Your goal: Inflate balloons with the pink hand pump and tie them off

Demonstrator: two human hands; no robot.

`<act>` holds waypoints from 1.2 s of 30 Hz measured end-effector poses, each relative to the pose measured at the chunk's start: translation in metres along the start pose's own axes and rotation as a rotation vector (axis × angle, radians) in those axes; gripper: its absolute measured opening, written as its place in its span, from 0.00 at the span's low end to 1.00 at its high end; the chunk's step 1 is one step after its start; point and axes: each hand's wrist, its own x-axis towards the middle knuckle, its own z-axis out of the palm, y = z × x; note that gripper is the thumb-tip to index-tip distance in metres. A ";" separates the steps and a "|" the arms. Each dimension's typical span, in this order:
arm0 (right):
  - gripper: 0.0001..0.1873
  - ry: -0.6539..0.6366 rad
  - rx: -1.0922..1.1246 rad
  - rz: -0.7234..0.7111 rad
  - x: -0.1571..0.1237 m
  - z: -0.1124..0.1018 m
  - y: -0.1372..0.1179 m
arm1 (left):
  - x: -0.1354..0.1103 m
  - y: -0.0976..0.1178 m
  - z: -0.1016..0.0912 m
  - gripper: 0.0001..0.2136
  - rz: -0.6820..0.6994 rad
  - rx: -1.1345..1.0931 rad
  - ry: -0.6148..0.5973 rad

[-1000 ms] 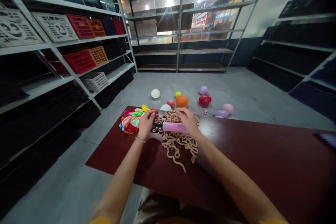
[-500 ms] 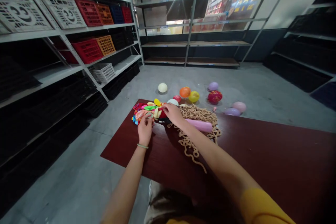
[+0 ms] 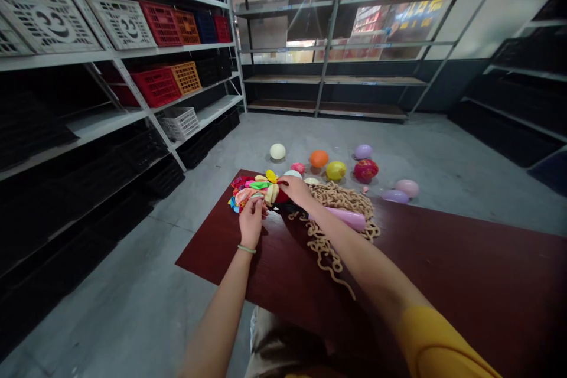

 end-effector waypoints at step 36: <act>0.12 0.313 0.844 0.185 -0.220 -0.115 0.042 | -0.099 0.055 0.119 0.14 -0.314 -0.548 -0.516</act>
